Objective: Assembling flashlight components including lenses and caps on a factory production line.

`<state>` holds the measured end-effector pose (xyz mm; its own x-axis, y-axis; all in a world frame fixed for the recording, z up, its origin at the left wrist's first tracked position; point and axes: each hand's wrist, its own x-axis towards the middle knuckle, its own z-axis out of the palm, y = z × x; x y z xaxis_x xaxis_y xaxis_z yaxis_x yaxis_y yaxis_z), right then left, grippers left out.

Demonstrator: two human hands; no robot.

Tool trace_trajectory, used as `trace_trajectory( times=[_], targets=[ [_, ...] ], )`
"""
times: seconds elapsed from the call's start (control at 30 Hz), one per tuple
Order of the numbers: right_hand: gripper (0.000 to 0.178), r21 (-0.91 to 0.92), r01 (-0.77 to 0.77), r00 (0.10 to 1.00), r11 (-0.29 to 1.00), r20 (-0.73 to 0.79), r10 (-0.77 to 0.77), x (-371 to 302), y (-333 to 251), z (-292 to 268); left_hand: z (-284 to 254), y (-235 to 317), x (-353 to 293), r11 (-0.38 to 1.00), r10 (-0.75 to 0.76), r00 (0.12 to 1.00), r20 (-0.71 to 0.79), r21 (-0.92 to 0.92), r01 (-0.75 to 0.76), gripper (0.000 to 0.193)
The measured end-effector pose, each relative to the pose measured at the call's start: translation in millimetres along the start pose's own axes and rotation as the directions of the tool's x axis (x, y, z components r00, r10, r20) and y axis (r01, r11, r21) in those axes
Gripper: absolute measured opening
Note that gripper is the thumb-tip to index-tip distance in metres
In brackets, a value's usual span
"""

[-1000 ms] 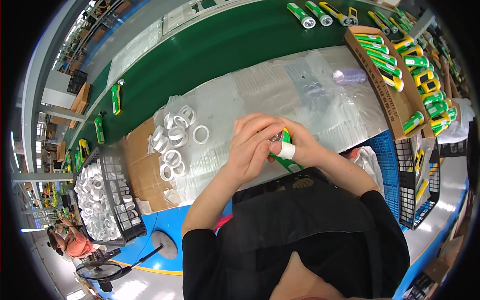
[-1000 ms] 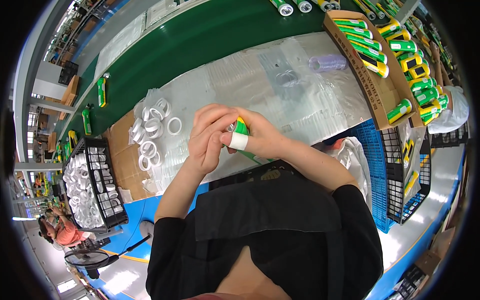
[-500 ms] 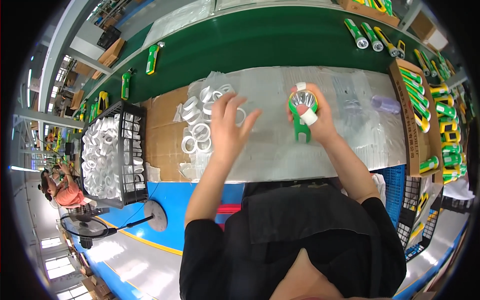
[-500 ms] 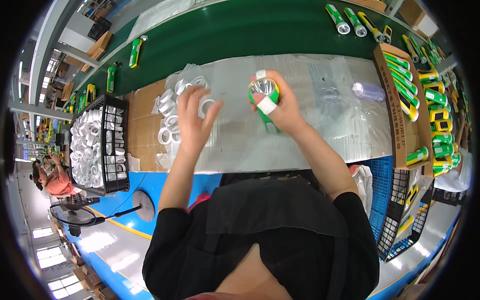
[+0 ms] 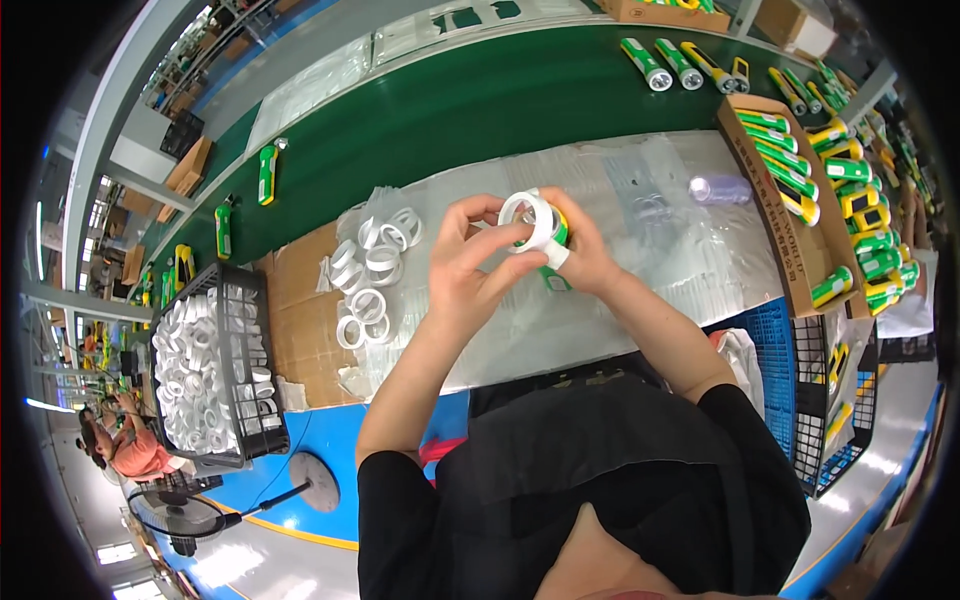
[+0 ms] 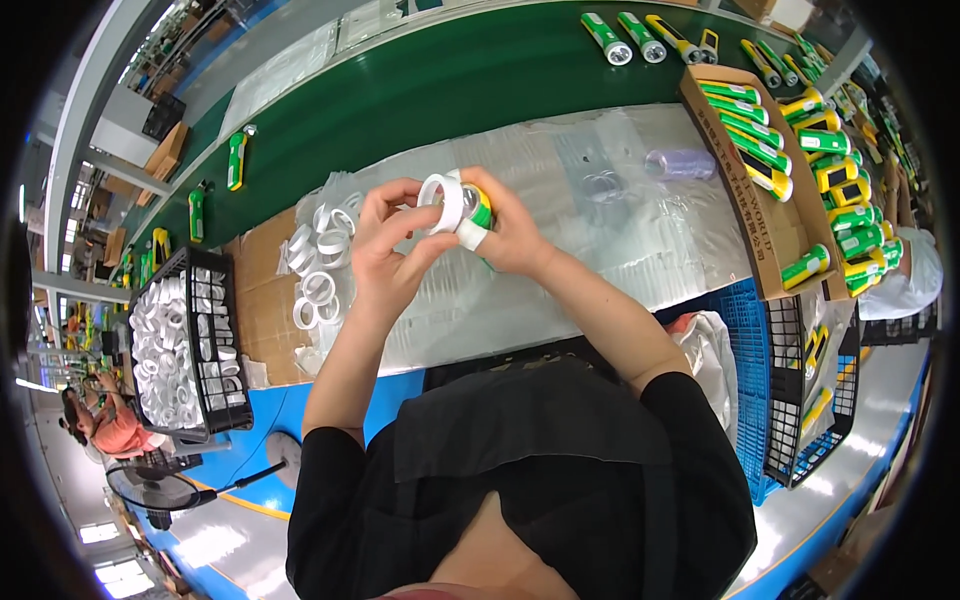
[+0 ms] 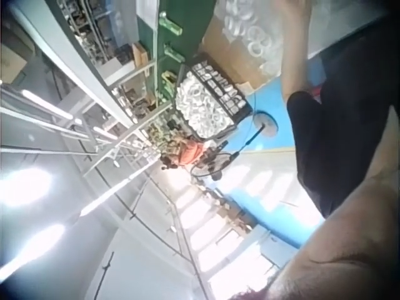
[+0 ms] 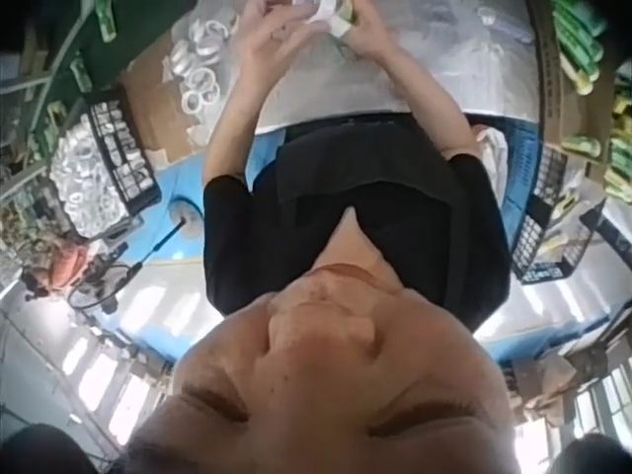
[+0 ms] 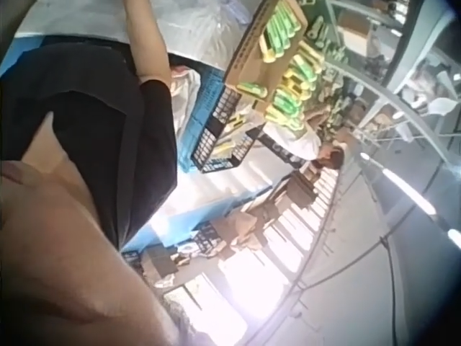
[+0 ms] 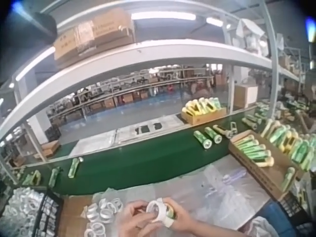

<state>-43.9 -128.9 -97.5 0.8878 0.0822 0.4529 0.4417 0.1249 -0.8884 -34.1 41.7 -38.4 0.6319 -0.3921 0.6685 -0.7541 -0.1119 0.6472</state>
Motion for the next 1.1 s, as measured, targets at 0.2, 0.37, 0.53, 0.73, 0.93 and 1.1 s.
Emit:
trace_trajectory(
  times=[0.2, 0.37, 0.53, 0.73, 0.93, 1.1],
  targets=[
    [0.048, 0.113, -0.032, 0.996, 0.993, 0.081, 0.023, 0, 2, -2, -7, -3, 7, 0.987, 0.027, 0.996, 0.091, 0.156, -0.041, 0.036],
    [0.058, 0.223, -0.093, 0.987, 0.970, 0.149, 0.060, -1, -2, -8, -12, -1, 11, 0.977, -0.030, 0.986, 0.165, 0.213, -0.006, 0.037],
    [0.063, 0.244, 0.016, 0.997, 0.970, 0.070, -0.034, 4, -6, -13, -13, 7, 20, 0.975, -0.042, 0.973, 0.226, 0.220, -0.009, 0.034],
    [0.048, -0.511, 0.361, 0.917, 0.780, 0.349, -0.195, 21, -63, -71, 5, 10, 25, 0.987, -0.016, 0.960, 0.281, 0.160, -0.031, 0.040],
    [0.029, -0.699, 0.274, 0.818, 0.661, 0.531, 0.222, 54, -123, -77, 39, -1, 24, 0.997, -0.067, 0.958, 0.278, 0.067, 0.050, 0.040],
    [0.026, -0.789, 0.231, 0.630, 0.570, 0.568, 0.530, 72, -129, -80, 46, 0, 25, 0.997, -0.070, 0.961, 0.267, 0.048, 0.059, 0.039]
  ],
)
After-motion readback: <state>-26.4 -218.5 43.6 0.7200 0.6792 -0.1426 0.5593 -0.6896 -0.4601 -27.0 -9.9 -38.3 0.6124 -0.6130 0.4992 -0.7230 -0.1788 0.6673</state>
